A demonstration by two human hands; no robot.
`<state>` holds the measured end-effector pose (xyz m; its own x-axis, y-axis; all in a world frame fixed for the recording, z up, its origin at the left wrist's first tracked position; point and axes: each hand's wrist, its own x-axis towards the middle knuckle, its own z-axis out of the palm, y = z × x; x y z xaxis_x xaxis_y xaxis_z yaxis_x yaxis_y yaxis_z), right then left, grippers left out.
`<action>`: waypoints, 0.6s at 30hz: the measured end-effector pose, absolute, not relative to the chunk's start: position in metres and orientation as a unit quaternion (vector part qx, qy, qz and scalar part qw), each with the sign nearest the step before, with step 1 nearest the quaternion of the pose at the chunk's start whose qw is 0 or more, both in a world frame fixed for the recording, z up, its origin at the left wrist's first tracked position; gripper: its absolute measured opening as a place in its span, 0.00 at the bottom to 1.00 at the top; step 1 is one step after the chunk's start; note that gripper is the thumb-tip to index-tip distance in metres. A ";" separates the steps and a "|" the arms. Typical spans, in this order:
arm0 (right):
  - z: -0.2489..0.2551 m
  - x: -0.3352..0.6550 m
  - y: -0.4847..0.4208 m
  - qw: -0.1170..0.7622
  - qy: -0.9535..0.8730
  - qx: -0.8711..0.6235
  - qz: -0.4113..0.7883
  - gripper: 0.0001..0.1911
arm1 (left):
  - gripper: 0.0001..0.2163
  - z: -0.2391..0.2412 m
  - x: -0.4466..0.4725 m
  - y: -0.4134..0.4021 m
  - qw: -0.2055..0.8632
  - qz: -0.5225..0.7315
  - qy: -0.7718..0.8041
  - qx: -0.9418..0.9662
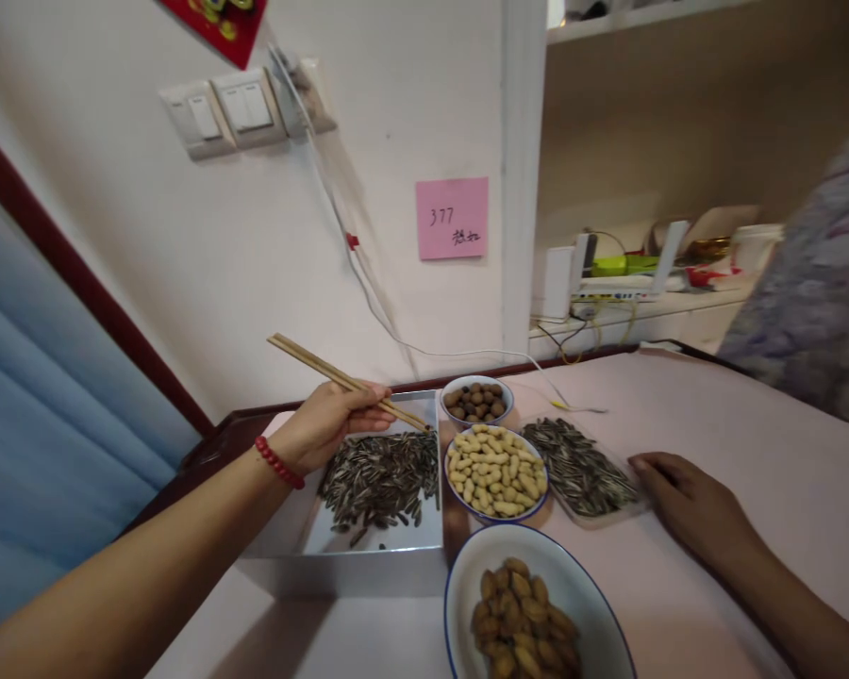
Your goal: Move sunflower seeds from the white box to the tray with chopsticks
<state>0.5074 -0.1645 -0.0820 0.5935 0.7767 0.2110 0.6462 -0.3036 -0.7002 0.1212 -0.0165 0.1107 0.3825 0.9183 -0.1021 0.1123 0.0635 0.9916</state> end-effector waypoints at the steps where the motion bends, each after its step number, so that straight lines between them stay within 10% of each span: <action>1: -0.082 0.507 -0.164 0.394 -0.445 -0.800 0.083 0.23 | 0.07 0.117 0.134 -0.020 0.590 0.342 0.420 0.598; 18: -0.078 0.504 -0.164 0.414 -0.474 -0.773 0.079 0.19 | 0.07 0.098 0.272 -0.056 0.556 0.223 0.350 0.720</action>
<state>0.5040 -0.1638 -0.0776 0.5388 0.7976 0.2711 0.6672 -0.2076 -0.7153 0.2721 -0.0561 0.0981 0.6550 0.7525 -0.0684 0.2573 -0.1370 0.9566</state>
